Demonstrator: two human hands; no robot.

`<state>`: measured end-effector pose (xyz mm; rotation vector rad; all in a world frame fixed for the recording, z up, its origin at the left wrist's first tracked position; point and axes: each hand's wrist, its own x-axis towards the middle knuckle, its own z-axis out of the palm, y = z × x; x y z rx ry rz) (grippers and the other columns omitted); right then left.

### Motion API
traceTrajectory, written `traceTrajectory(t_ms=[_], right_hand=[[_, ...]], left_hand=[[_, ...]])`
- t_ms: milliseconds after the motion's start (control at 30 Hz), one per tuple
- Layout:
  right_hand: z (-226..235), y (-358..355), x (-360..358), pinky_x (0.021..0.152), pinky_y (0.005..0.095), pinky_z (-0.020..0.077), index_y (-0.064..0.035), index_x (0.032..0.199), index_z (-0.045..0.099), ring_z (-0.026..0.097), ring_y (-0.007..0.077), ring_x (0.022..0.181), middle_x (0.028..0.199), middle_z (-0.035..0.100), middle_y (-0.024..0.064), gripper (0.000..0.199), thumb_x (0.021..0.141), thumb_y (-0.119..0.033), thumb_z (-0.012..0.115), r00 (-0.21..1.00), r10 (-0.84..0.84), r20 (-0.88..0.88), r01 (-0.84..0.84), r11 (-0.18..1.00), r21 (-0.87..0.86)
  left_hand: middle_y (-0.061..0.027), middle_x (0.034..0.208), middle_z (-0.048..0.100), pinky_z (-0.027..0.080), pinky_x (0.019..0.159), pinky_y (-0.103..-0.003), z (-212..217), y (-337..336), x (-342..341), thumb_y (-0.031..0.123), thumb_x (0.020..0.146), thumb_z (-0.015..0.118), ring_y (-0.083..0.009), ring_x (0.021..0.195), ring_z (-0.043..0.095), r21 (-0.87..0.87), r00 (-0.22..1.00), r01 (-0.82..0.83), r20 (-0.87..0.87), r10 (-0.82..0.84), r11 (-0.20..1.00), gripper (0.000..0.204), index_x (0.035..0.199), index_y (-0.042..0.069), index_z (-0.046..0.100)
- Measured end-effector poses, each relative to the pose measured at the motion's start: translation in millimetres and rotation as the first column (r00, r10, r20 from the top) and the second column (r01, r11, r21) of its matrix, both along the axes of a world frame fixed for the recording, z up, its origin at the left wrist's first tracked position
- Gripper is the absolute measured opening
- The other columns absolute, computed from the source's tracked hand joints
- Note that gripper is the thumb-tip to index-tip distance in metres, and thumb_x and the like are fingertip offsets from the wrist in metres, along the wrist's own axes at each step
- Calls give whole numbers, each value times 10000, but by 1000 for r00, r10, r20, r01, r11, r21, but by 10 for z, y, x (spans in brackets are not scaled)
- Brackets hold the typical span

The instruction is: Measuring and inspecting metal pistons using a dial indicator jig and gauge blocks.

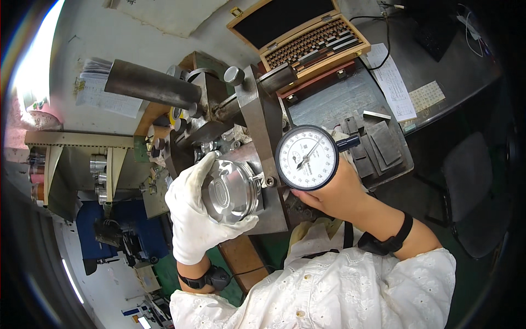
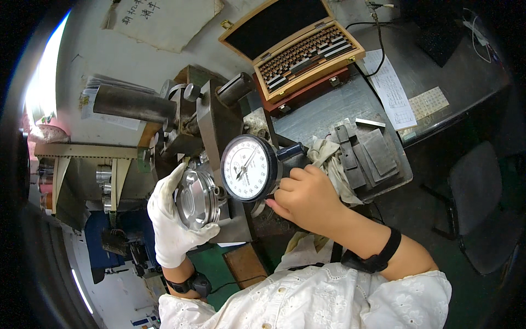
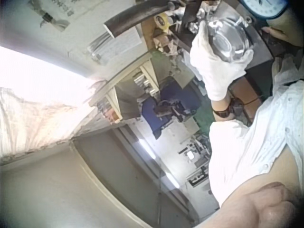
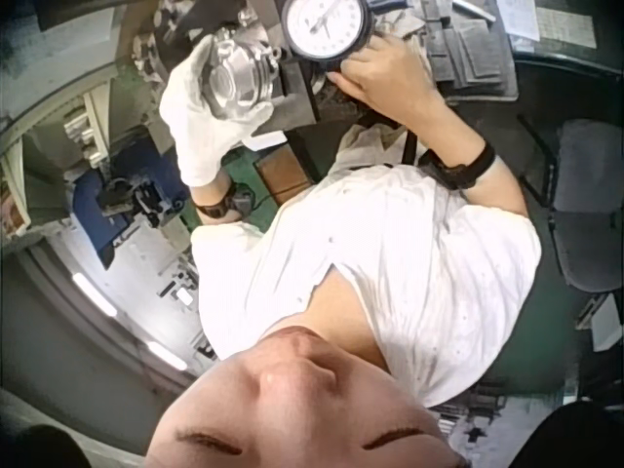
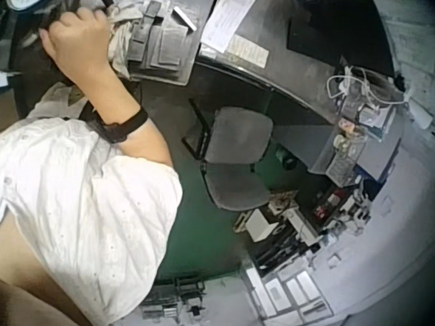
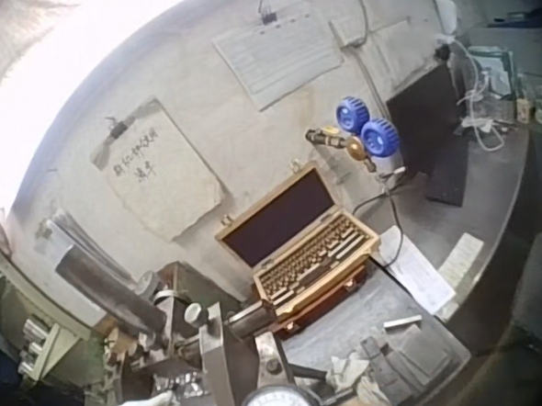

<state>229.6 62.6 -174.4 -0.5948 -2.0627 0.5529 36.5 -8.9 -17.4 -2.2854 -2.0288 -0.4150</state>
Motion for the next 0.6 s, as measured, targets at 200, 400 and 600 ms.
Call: traceTrajectory(t_ms=[200, 400, 600], right_hand=[[21, -122, -27, 586, 323, 368, -116, 549, 554, 499, 178, 631, 599, 502, -6, 218, 643, -211, 726, 1000, 14, 2, -13, 1000, -26], [50, -204, -29, 601, 324, 366, -117, 544, 558, 496, 170, 638, 594, 500, -12, 200, 654, -189, 709, 999, 32, 38, -31, 999, -41], [68, -302, -61, 599, 312, 356, -131, 533, 558, 489, 157, 630, 584, 495, -19, 205, 660, -205, 701, 994, -7, 108, 11, 999, -32]], left_hand=[[-94, 1009, 600, 454, 804, -375, 1, -18, -2, 306, 400, 847, -270, 881, 588, -11, 999, -37, -19, 36, 999, 899, 1199, 64, 516], [-102, 998, 602, 469, 774, -372, -8, 0, 11, 301, 403, 847, -274, 854, 600, 14, 1000, -2, 21, 1, 1000, 880, 1183, 62, 518], [-104, 984, 606, 475, 769, -372, -4, 14, -3, 296, 399, 852, -276, 837, 603, 25, 1000, 18, 12, -18, 1000, 888, 1186, 61, 514]])
